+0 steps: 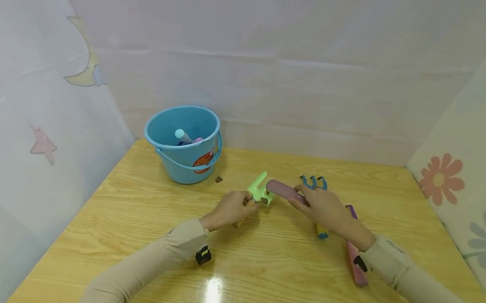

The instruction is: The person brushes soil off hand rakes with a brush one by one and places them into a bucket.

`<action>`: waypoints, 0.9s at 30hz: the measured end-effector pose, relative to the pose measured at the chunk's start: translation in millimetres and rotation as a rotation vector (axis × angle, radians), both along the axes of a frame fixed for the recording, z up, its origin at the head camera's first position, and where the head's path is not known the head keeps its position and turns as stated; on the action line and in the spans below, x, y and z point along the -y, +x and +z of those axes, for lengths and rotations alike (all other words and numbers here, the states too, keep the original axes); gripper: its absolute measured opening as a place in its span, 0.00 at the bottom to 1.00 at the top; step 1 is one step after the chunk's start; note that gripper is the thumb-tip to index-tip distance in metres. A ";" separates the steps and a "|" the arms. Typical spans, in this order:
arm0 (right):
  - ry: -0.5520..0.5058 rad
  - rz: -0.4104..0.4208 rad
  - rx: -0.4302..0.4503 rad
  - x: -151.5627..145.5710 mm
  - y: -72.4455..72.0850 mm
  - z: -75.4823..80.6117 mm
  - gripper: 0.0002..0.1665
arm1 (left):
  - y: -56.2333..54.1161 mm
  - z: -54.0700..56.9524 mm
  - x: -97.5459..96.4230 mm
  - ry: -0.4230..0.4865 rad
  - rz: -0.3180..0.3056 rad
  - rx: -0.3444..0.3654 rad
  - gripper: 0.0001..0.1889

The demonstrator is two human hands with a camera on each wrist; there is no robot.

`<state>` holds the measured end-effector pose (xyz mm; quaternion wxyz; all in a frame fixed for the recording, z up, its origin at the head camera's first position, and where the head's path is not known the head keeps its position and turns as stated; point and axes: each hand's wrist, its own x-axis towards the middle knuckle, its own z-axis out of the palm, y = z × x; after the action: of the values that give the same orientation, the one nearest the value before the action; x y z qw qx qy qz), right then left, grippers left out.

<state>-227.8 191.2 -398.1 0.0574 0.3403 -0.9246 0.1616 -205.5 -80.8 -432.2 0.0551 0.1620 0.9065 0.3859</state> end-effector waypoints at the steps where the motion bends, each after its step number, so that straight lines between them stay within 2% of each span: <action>1: 0.001 0.009 -0.012 2.0 1.0 0.5 0.23 | 0.4 -0.4 -0.1 0.001 0.001 -0.003 0.13; 6: -0.005 0.047 -0.057 9.2 4.6 -2.0 0.21 | 2.0 -1.7 -0.2 -0.012 0.007 -0.018 0.13; 17: -0.012 0.081 -0.049 7.1 12.5 -5.4 0.19 | -0.7 -2.3 4.2 -0.014 0.019 -0.016 0.12; 27: 0.012 0.055 -0.034 -0.8 12.9 -2.6 0.21 | -0.3 -1.7 4.5 -0.041 0.019 -0.024 0.13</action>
<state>-214.9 192.0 -400.8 0.0664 0.3688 -0.9146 0.1518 -205.8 -85.2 -433.9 0.0438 0.1570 0.9163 0.3658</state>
